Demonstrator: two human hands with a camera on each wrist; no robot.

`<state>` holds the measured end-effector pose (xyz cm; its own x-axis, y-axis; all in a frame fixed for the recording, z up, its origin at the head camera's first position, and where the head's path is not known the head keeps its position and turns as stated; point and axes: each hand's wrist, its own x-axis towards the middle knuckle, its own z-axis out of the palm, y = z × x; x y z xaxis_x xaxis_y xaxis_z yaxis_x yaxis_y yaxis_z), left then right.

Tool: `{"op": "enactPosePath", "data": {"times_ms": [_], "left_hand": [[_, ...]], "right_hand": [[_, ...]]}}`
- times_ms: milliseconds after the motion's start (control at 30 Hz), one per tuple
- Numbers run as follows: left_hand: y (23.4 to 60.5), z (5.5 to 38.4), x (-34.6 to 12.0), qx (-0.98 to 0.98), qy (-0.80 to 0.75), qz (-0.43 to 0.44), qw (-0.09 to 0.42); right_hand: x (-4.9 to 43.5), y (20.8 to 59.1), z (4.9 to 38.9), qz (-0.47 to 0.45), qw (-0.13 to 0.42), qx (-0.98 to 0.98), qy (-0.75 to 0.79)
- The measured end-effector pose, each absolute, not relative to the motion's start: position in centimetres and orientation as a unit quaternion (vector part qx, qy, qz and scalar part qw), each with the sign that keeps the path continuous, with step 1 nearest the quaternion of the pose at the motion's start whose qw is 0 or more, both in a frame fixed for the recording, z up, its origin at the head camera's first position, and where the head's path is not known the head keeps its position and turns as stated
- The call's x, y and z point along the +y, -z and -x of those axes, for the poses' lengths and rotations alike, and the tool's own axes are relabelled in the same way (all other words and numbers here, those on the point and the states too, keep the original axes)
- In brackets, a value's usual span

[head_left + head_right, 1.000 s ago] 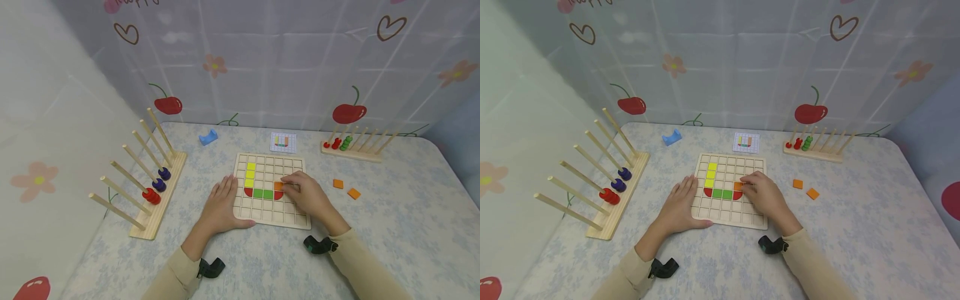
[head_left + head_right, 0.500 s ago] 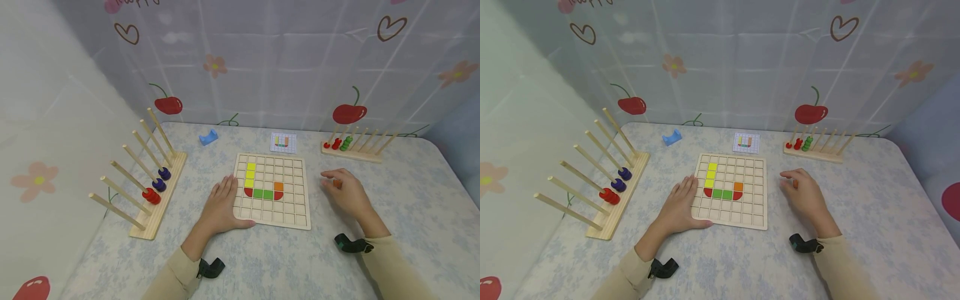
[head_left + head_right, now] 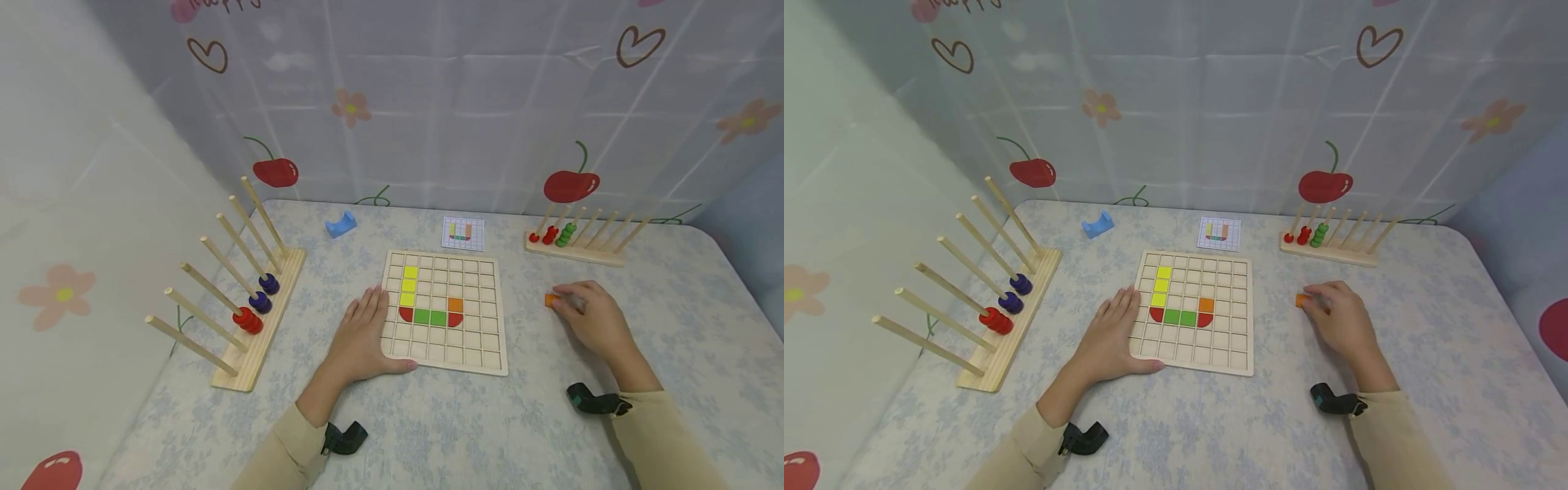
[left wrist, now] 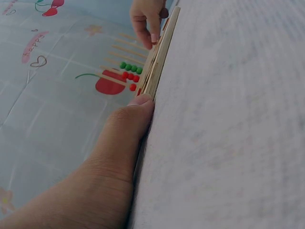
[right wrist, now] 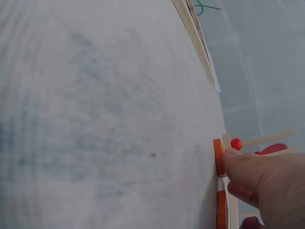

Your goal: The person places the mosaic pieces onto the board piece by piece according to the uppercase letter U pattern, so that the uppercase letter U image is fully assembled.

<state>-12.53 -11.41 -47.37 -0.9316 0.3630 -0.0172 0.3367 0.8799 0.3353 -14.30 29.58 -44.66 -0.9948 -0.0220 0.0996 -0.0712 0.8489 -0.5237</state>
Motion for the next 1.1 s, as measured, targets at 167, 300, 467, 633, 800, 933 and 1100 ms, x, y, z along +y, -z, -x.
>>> {"op": "enactPosePath", "data": {"times_ms": [167,300,467,633,800,933,1100], "left_hand": [[47.2,12.5,-11.4,0.968,-0.168,-0.18,0.041],[47.2,12.5,-11.4,0.968,-0.167,-0.181,0.04],[47.3,12.5,-11.4,0.968,-0.168,-0.181,0.04],[47.3,12.5,-11.4,0.969,-0.167,-0.18,0.041],[47.3,12.5,-11.4,0.968,-0.168,-0.18,0.044],[47.3,12.5,-11.4,0.968,-0.17,-0.18,0.043],[47.4,12.6,-11.4,0.969,-0.166,-0.179,0.046]], "right_hand": [[29.7,44.8,14.3,-0.039,0.052,-0.963,-0.261],[29.7,45.0,14.3,-0.045,0.057,-0.964,-0.255],[29.6,45.2,14.5,-0.047,0.065,-0.961,-0.263],[29.5,45.2,14.6,-0.053,0.069,-0.956,-0.279],[29.2,45.1,14.6,-0.038,0.062,-0.954,-0.29],[28.6,45.0,14.6,-0.028,0.065,-0.948,-0.312],[26.8,44.4,15.0,-0.045,0.054,-0.931,-0.358]]}}
